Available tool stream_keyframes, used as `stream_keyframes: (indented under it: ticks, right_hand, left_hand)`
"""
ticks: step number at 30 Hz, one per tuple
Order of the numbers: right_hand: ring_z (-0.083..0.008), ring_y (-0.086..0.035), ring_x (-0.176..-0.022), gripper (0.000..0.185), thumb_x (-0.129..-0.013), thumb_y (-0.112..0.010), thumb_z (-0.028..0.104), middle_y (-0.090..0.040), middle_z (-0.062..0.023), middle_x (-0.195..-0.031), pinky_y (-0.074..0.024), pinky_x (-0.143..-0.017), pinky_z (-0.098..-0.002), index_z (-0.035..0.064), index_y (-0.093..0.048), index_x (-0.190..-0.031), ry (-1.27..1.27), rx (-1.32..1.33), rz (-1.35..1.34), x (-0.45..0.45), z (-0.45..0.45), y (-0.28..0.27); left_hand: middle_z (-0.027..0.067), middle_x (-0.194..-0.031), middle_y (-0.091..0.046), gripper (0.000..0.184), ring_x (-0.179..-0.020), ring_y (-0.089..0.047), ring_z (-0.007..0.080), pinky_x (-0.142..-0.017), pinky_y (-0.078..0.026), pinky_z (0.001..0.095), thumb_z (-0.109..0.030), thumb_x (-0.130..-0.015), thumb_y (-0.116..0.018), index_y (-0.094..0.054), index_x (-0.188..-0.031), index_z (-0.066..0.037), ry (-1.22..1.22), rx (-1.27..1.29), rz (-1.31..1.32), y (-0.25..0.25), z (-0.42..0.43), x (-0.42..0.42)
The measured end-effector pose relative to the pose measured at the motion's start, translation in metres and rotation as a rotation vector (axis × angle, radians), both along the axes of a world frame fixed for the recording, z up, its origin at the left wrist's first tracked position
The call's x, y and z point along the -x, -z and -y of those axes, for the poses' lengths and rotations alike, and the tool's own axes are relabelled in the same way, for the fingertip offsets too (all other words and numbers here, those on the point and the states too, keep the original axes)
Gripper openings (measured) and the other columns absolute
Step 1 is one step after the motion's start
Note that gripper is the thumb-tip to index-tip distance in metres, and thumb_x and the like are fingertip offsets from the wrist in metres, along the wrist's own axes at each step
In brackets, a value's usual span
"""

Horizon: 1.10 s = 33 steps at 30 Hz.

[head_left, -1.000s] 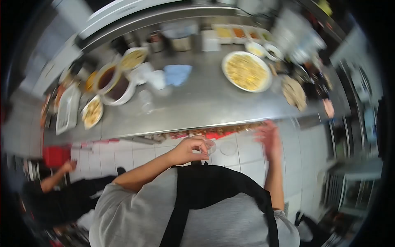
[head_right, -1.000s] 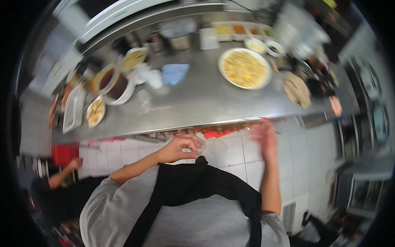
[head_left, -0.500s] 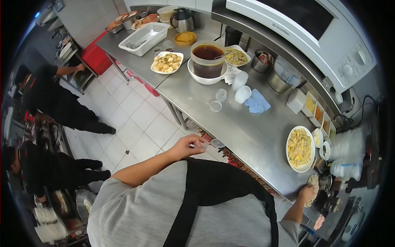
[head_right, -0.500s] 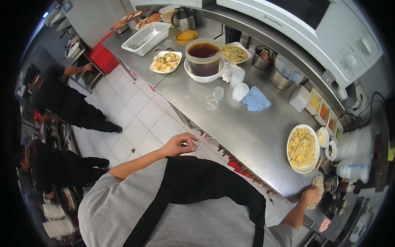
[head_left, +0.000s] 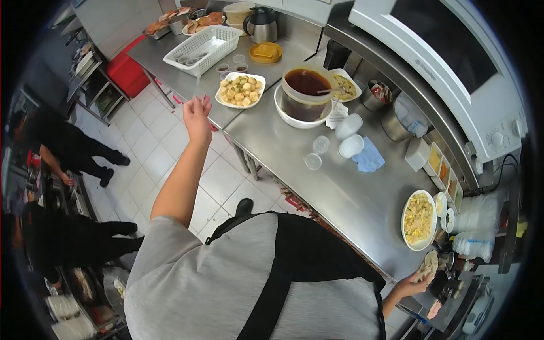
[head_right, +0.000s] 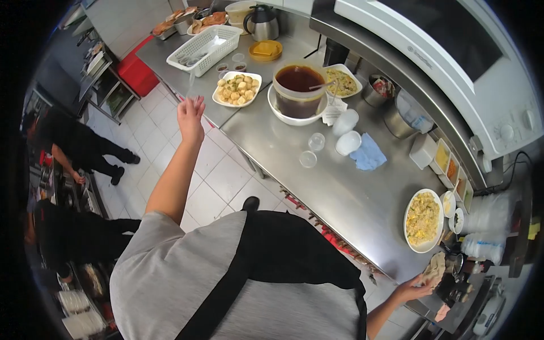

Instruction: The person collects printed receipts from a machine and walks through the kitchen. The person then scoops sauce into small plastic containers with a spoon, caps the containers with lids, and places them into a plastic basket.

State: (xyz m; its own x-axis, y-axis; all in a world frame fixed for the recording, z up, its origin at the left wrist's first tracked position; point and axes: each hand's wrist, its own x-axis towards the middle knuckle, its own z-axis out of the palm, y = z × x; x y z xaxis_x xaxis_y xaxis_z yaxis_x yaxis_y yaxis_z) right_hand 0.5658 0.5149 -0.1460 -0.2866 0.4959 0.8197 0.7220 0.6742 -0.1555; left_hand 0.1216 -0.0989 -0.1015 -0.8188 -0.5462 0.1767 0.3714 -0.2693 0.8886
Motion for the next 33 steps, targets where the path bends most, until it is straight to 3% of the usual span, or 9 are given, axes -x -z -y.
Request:
stream_keyframes:
  ticks: [1,3,5,8,12,17,20,23,33]
  right_hand:
    - [-0.023,-0.055,-0.088,0.034,-0.088,-0.059,0.019,-0.058,-0.0132,-0.102,-0.044,-0.079,-0.0338,-0.0009,-0.053,-0.114,-0.153,0.403,-0.235,0.014,0.026,0.014]
    - [-0.0169,-0.054,-0.079,0.021,-0.09,-0.05,0.011,-0.059,-0.0084,-0.096,-0.046,-0.07,-0.0284,0.0004,-0.058,-0.107,-0.481,0.506,-0.137,0.069,0.105,0.022]
    - [-0.0126,-0.055,-0.073,0.021,-0.088,-0.049,0.006,-0.06,-0.0066,-0.094,-0.0464,-0.069,-0.0266,0.0016,-0.058,-0.107,-0.714,1.0,-0.085,0.15,0.197,0.018]
    - [-0.0145,-0.06,-0.085,0.028,-0.09,-0.053,0.012,-0.06,-0.0077,-0.099,-0.0487,-0.075,-0.0265,-0.0023,-0.055,-0.114,-1.212,1.617,-0.042,0.28,0.317,-0.011]
    - [-0.0219,-0.06,-0.09,0.048,-0.093,-0.049,0.016,-0.053,-0.0148,-0.116,-0.048,-0.083,-0.0317,0.0008,-0.032,-0.135,-1.352,2.14,-0.056,0.415,0.406,0.006]
    - [-0.0223,-0.06,-0.091,0.056,-0.092,-0.048,0.015,-0.052,-0.0164,-0.116,-0.0513,-0.078,-0.0323,0.0028,-0.02,-0.139,-1.195,2.199,-0.087,0.508,0.466,0.01]
    - [-0.0223,-0.06,-0.089,0.043,-0.091,-0.045,0.01,-0.056,-0.0156,-0.107,-0.052,-0.074,-0.0313,0.0008,-0.031,-0.131,-1.139,2.077,-0.086,0.524,0.484,0.012]
    - [-0.0171,-0.061,-0.077,0.033,-0.089,-0.045,0.006,-0.06,-0.0114,-0.096,-0.053,-0.066,-0.028,-0.0006,-0.042,-0.121,-1.126,1.891,-0.086,0.521,0.492,0.015]
    - [-0.0193,-0.063,-0.088,0.033,-0.085,-0.049,0.006,-0.061,-0.0129,-0.101,-0.0541,-0.074,-0.0299,-0.0024,-0.051,-0.117,-0.911,2.183,-0.202,0.328,0.444,-0.071]
  left_hand:
    - [0.0099,-0.093,-0.057,0.024,-0.095,-0.058,0.019,-0.08,-0.046,0.0304,-0.027,-0.094,-0.049,-0.044,-0.094,-0.003,-0.014,0.005,0.001,-0.002,0.01,0.025]
    - [0.0094,-0.09,-0.057,0.024,-0.091,-0.057,0.0174,-0.079,-0.045,0.0302,-0.027,-0.094,-0.05,-0.045,-0.093,-0.003,-0.022,0.12,0.065,0.021,0.03,0.077]
    - [0.0094,-0.09,-0.057,0.023,-0.084,-0.053,0.0151,-0.078,-0.043,0.03,-0.027,-0.093,-0.051,-0.046,-0.091,-0.004,-0.017,0.196,0.123,0.053,0.046,0.118]
    - [0.01,-0.089,-0.057,0.023,-0.084,-0.053,0.0148,-0.078,-0.043,0.0293,-0.026,-0.093,-0.051,-0.046,-0.09,-0.004,0.071,0.273,0.139,0.07,0.05,0.143]
    - [0.0099,-0.095,-0.056,0.02,-0.097,-0.056,0.018,-0.086,-0.041,0.0286,-0.024,-0.096,-0.046,-0.045,-0.092,-0.004,0.288,0.353,0.11,0.055,0.047,0.145]
    - [0.0086,-0.103,-0.055,0.018,-0.101,-0.057,0.0206,-0.086,-0.042,0.0297,-0.024,-0.095,-0.047,-0.043,-0.092,-0.006,0.603,0.192,0.035,0.022,0.047,0.137]
    - [0.0085,-0.109,-0.052,0.02,-0.104,-0.057,0.0256,-0.089,-0.042,0.0319,-0.026,-0.095,-0.048,-0.043,-0.095,-0.007,0.438,0.549,0.052,0.055,0.074,0.161]
    - [0.0102,-0.11,-0.053,0.022,-0.101,-0.058,0.0251,-0.091,-0.042,0.0348,-0.029,-0.094,-0.049,-0.044,-0.097,-0.007,0.637,0.302,0.025,0.059,0.082,0.153]
    - [0.0148,-0.12,-0.051,0.007,-0.11,-0.05,0.0223,-0.09,-0.041,0.0325,-0.002,-0.085,-0.057,-0.054,-0.091,-0.004,0.699,0.546,-0.113,-0.016,0.12,0.08]
